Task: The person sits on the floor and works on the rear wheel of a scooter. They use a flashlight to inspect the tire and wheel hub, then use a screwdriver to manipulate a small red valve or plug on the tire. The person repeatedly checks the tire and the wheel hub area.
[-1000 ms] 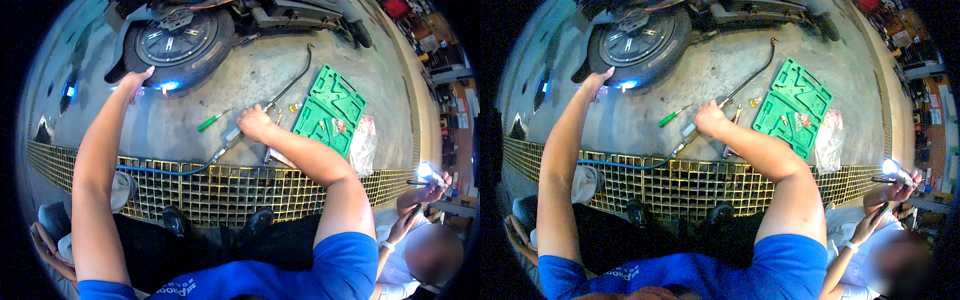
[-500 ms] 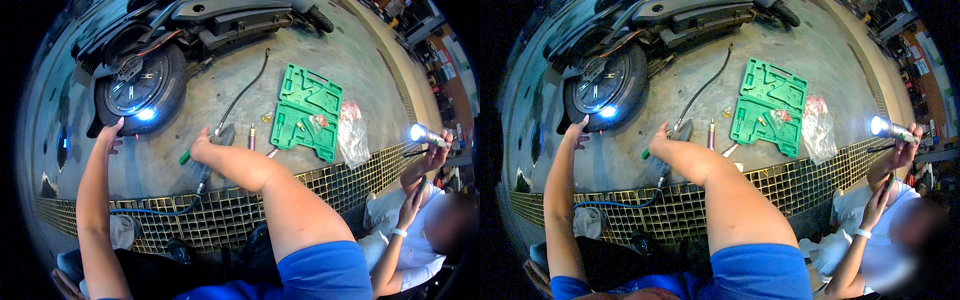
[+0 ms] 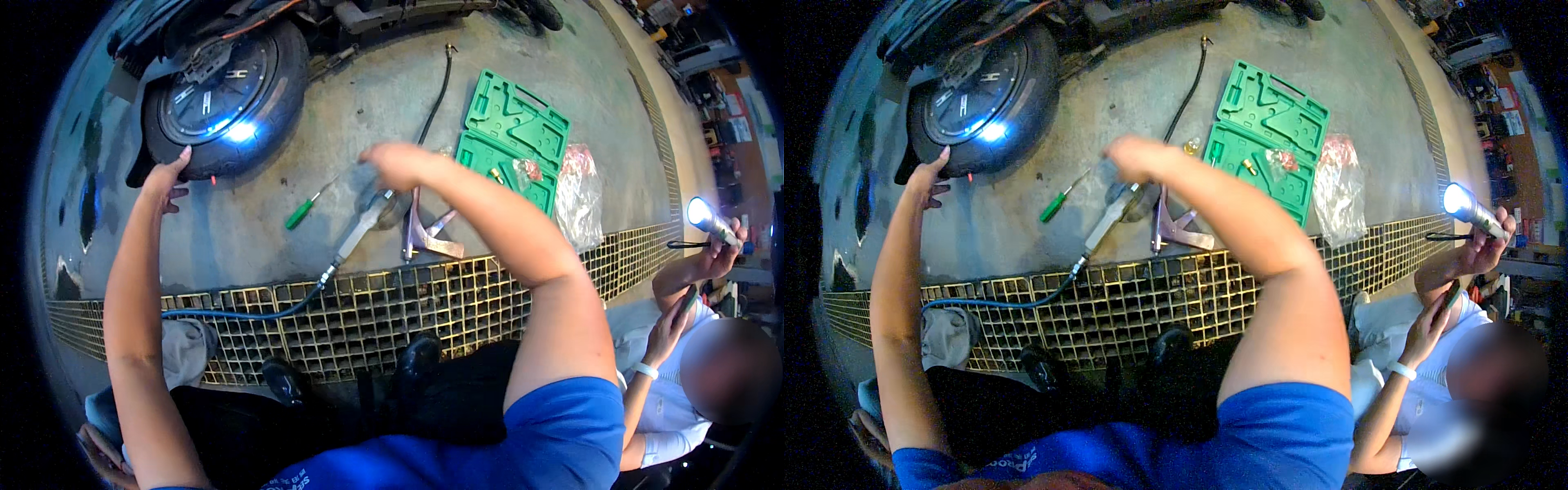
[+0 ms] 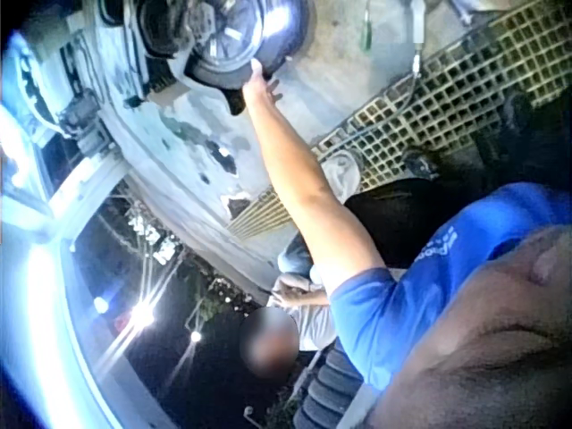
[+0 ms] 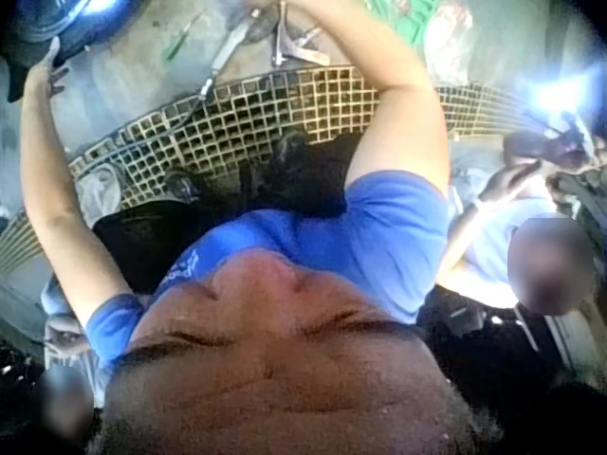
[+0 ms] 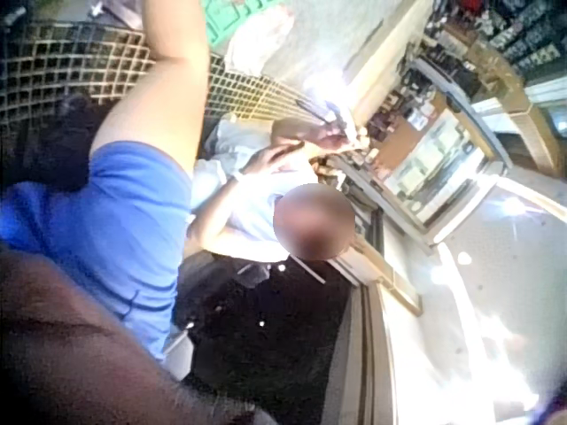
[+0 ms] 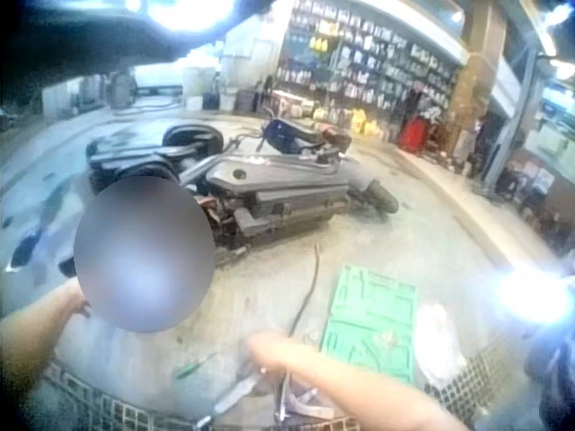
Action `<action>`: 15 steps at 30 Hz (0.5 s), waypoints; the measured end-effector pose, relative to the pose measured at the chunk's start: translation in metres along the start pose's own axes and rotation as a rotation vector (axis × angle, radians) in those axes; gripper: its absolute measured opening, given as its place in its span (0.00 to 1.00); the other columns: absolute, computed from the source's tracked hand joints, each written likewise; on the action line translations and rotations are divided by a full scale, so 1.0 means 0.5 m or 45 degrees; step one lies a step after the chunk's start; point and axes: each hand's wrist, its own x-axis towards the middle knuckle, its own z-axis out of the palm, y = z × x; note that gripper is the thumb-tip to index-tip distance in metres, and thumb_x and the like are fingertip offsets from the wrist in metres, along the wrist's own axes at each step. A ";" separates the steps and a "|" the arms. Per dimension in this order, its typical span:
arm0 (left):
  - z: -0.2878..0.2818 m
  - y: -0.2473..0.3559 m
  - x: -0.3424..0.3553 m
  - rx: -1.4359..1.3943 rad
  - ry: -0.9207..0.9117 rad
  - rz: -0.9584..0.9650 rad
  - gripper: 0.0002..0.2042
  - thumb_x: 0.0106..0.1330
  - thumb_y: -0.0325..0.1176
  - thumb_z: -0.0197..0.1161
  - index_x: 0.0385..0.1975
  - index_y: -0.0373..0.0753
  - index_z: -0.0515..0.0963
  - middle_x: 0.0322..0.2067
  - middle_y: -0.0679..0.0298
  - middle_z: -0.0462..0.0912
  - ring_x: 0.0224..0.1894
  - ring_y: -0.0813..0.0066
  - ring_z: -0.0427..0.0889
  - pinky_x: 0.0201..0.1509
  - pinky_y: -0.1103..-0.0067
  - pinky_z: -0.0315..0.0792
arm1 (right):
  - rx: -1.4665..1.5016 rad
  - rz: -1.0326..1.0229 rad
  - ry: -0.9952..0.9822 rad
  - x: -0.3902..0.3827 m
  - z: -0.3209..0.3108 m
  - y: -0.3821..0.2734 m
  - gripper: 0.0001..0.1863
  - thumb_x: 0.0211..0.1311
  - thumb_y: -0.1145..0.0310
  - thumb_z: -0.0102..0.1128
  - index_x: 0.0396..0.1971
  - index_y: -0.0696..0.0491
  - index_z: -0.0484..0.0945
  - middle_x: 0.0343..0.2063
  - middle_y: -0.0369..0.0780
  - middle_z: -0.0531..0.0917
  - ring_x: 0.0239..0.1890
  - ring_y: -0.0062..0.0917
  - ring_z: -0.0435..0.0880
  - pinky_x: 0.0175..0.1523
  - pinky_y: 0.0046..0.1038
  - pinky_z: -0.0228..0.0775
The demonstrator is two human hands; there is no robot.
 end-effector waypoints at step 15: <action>-0.007 -0.003 -0.014 0.028 0.029 -0.041 0.51 0.52 0.66 0.64 0.67 0.35 0.54 0.65 0.41 0.59 0.63 0.36 0.63 0.62 0.36 0.47 | -0.135 0.500 -0.115 -0.214 0.235 -0.031 0.44 0.53 0.63 0.63 0.65 0.62 0.50 0.46 0.50 0.78 0.51 0.44 0.76 0.61 0.53 0.58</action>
